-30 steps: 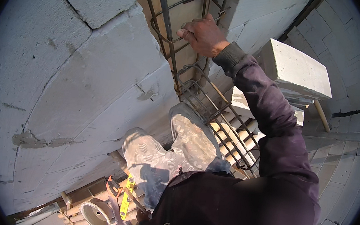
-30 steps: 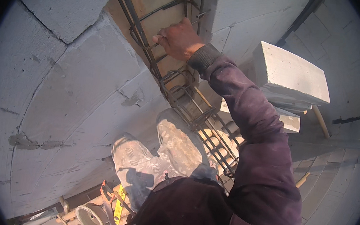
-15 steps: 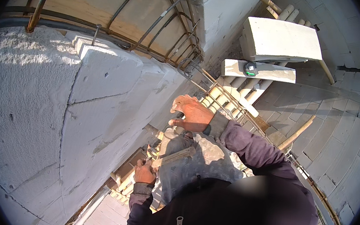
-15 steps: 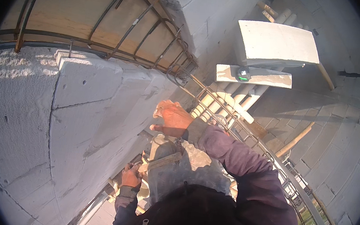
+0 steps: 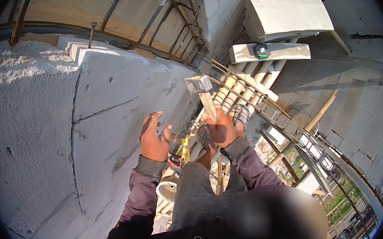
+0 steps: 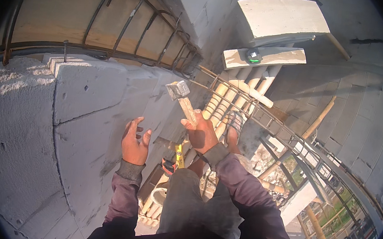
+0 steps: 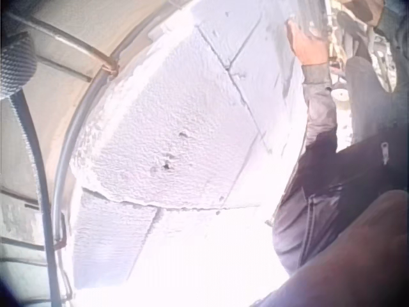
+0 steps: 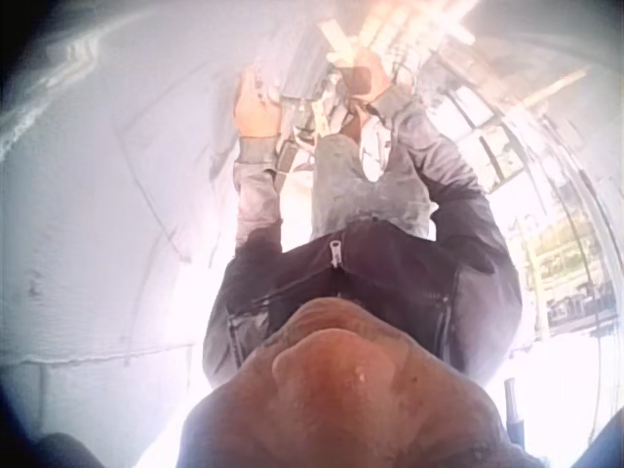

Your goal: The person cuts a white rectangular block with a hand saw, applies mortar to the wall with a trowel, and places the block on a bamboo scaffold. They then lift a metal rebar cage, position it against the wall, and secure it using a hammer and chisel.

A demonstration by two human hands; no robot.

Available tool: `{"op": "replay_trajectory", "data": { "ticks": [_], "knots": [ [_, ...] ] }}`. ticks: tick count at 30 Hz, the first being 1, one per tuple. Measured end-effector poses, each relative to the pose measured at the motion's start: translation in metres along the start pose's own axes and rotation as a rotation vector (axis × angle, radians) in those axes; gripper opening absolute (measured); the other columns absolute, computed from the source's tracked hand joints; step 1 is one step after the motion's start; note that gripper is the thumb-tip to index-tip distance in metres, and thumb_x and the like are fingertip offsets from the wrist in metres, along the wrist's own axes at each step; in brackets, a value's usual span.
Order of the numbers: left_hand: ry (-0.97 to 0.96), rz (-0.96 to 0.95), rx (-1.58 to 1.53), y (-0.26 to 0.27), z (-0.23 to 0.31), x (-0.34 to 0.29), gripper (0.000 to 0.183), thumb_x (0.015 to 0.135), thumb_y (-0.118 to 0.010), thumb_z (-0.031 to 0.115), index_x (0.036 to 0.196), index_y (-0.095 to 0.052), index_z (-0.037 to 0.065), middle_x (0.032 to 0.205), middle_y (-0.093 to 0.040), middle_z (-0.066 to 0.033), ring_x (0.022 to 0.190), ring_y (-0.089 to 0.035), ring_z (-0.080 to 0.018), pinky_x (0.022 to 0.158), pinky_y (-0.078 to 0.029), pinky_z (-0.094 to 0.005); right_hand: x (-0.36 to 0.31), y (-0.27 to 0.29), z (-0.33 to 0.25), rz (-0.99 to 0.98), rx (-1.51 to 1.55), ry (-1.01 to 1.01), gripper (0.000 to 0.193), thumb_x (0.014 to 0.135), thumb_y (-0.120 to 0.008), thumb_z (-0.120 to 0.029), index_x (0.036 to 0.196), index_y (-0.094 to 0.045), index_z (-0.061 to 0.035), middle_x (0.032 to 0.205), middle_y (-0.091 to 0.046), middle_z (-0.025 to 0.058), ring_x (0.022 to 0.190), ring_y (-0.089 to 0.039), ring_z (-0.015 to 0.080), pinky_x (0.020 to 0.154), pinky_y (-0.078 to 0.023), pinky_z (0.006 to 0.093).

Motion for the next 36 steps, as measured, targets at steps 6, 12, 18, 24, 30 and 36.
{"op": "replay_trajectory", "data": {
  "ticks": [6, 12, 18, 24, 30, 36],
  "knots": [
    [0.126, -0.431, -0.024, -0.095, -0.107, -0.126, 0.043, 0.079, -0.074, 0.015, 0.118, -0.061, 0.002, 0.116, -0.062, -0.0211, 0.107, -0.061, -0.0379, 0.089, -0.051, -0.0446, 0.051, -0.013, -0.041, 0.393, 0.377, 0.095, 0.036, 0.089, -0.074, -0.021, 0.107, -0.059, 0.0060, 0.073, -0.066, 0.0168, 0.064, -0.066, 0.0276, 0.059, -0.050, 0.0344],
    [0.423, -0.431, -0.317, -0.180, -0.139, -0.170, 0.030, 0.083, -0.073, 0.017, 0.108, -0.066, 0.003, 0.103, -0.070, -0.0145, 0.096, -0.068, -0.0230, 0.084, -0.053, -0.0339, 0.047, -0.022, 0.066, 0.402, 0.405, -0.141, 0.025, 0.091, -0.068, -0.017, 0.101, -0.060, 0.0041, 0.073, -0.063, 0.0094, 0.060, -0.058, 0.0162, 0.057, -0.047, 0.0318],
    [0.816, -0.467, -1.350, -0.288, -0.120, 0.031, 0.093, 0.091, -0.060, 0.060, 0.153, -0.017, 0.007, 0.151, -0.030, -0.0239, 0.135, -0.041, -0.0417, 0.105, -0.042, -0.0585, -0.059, -0.031, 0.126, 0.414, 0.638, -0.518, 0.027, 0.089, -0.069, -0.015, 0.107, -0.061, 0.0043, 0.086, -0.068, 0.0077, 0.073, -0.062, 0.0147, 0.067, -0.050, 0.0303],
    [1.178, -0.246, -1.789, -0.366, -0.110, 0.119, 0.115, 0.087, -0.058, 0.066, 0.155, 0.015, 0.011, 0.163, 0.003, -0.0216, 0.148, -0.007, -0.0463, 0.117, -0.011, -0.0664, -0.139, -0.028, 0.147, 0.392, 0.264, -0.677, 0.028, 0.091, -0.066, -0.019, 0.107, -0.058, 0.0027, 0.075, -0.066, 0.0117, 0.059, -0.063, 0.0180, 0.055, -0.049, 0.0326],
    [1.082, -0.381, -1.876, -0.424, -0.112, 0.148, 0.067, 0.095, -0.061, 0.018, 0.152, -0.028, 0.006, 0.153, -0.033, -0.0243, 0.123, -0.052, -0.0382, 0.105, -0.043, -0.0516, -0.175, -0.059, 0.208, 0.450, 0.072, -0.646, 0.041, 0.087, -0.069, -0.026, 0.111, -0.059, 0.0055, 0.088, -0.069, 0.0250, 0.083, -0.070, 0.0365, 0.072, -0.053, 0.0431],
    [0.720, -0.669, -1.992, -0.415, -0.103, 0.155, 0.073, 0.087, -0.050, -0.014, 0.153, -0.030, 0.010, 0.147, -0.044, -0.0210, 0.094, -0.058, -0.0246, 0.073, -0.049, -0.0359, -0.180, -0.082, 0.205, 0.401, 0.307, -0.863, 0.044, 0.087, -0.068, -0.029, 0.117, -0.058, 0.0020, 0.096, -0.068, 0.0272, 0.094, -0.067, 0.0436, 0.080, -0.053, 0.0470]
  ]
}}
Point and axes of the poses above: each hand's wrist, its own x-axis towards the middle knuckle, its own y-axis out of the back of the hand, z = x × y, the point moved 2 cm from there along x, towards the middle knuckle
